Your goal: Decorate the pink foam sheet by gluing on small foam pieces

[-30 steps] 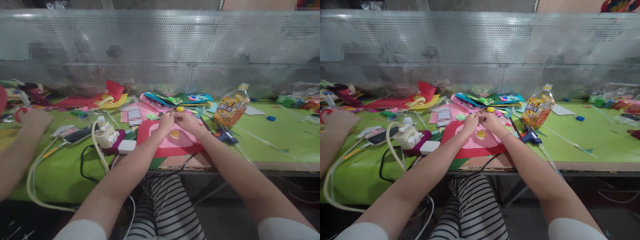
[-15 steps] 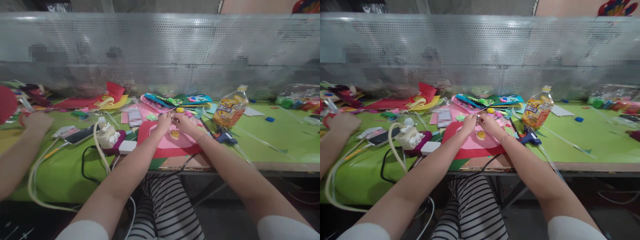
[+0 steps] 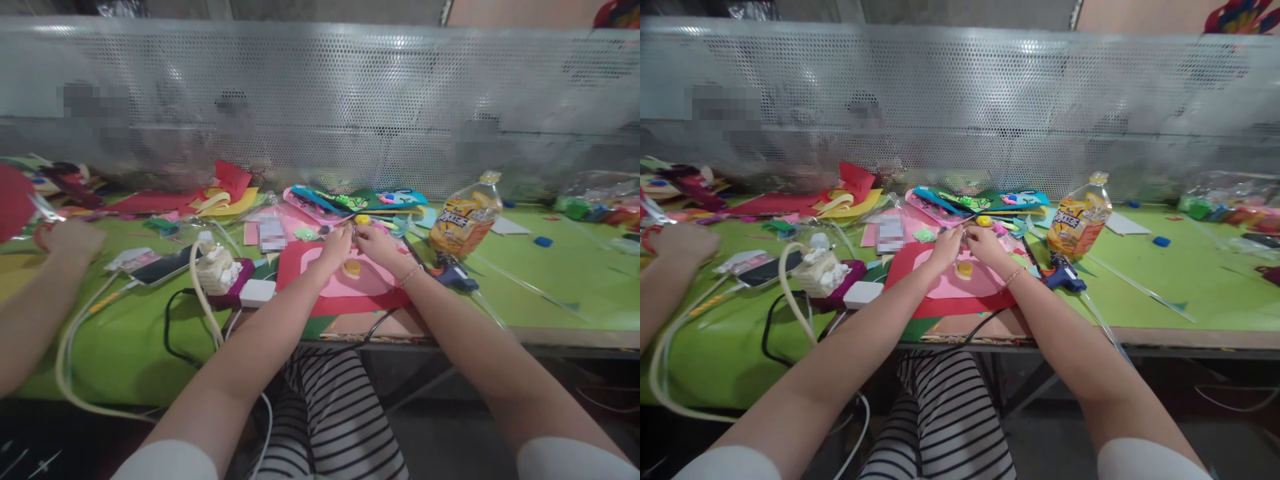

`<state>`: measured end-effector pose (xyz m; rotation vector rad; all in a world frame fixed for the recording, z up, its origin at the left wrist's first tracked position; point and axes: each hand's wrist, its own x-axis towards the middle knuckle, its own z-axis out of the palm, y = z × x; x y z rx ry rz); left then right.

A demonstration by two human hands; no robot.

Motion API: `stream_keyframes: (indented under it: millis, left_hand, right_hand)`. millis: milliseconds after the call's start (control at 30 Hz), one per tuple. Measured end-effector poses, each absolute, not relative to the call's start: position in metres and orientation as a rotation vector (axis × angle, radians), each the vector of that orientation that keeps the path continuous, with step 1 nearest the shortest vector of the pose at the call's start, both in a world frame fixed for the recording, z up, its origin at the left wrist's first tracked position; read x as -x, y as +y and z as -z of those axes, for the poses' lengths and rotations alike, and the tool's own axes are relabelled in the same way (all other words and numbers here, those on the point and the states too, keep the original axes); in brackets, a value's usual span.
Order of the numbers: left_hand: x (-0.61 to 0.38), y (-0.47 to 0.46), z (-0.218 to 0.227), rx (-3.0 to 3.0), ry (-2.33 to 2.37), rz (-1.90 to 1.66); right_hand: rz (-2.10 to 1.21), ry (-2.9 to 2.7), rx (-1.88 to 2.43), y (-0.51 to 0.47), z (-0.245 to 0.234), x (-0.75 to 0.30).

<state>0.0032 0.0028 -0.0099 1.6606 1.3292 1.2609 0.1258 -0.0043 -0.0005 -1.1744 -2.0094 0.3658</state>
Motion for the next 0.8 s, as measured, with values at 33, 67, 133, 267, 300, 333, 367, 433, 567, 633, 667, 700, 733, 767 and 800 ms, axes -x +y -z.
stream_keyframes:
  millis: [33, 67, 133, 267, 300, 333, 367, 433, 567, 633, 667, 700, 733, 767, 800]
  left_hand:
    - [-0.003, 0.0035, 0.0097, -1.666, 1.334, -1.26]
    - [-0.0027, 0.0039, 0.0093, -1.678, 1.34, -1.259]
    - [-0.0018, 0.0039, 0.0079, -1.694, 1.357, -1.263]
    - [-0.0003, 0.0025, 0.0053, -1.741, 1.364, -1.264]
    - [-0.0001, 0.0023, 0.0051, -1.747, 1.36, -1.264]
    - [-0.0001, 0.0022, 0.0052, -1.747, 1.355, -1.263]
    - [-0.0001, 0.0023, 0.0054, -1.741, 1.351, -1.264]
    - [-0.0005, 0.0027, 0.0062, -1.719, 1.351, -1.272]
    - [-0.002, 0.0038, 0.0076, -1.721, 1.372, -1.281]
    - [-0.0024, 0.0049, 0.0086, -1.745, 1.367, -1.28]
    - [-0.0024, 0.0057, 0.0093, -1.748, 1.357, -1.282]
    - [-0.002, 0.0067, 0.0102, -1.737, 1.347, -1.284]
    - [-0.0014, 0.0081, 0.0111, -1.705, 1.34, -1.28]
    - [-0.0004, 0.0096, 0.0121, -1.645, 1.341, -1.275]
    - [0.0008, 0.0113, 0.0129, -1.56, 1.351, -1.272]
  right_hand:
    - [-0.372, -1.989, 1.185, -0.0046, 0.0006, -0.1257]
    - [-0.364, -1.966, 1.199, -0.0051, 0.0002, -0.1255]
    - [-0.32, -1.923, 1.217, -0.0069, -0.0015, -0.1252]
    - [-0.23, -1.915, 1.179, -0.0094, -0.0048, -0.1245]
    - [-0.223, -1.919, 1.176, -0.0094, -0.0051, -0.1244]
    - [-0.22, -1.923, 1.178, -0.0093, -0.0052, -0.1243]
    - [-0.219, -1.927, 1.184, -0.009, -0.005, -0.1243]
    - [-0.225, -1.938, 1.2, -0.0083, -0.0046, -0.1244]
    - [-0.253, -2.009, 1.211, -0.0077, -0.0045, -0.126]
    - [-0.258, -2.071, 1.192, -0.0081, -0.0049, -0.1269]
    - [-0.251, -2.097, 1.183, -0.0083, -0.0051, -0.1272]
    - [-0.241, -2.116, 1.178, -0.0085, -0.0052, -0.1273]
    - [-0.228, -2.126, 1.178, -0.0084, -0.0053, -0.1273]
    - [-0.211, -2.128, 1.18, -0.0082, -0.0053, -0.1273]
    - [-0.189, -2.121, 1.178, -0.0076, -0.0051, -0.1272]
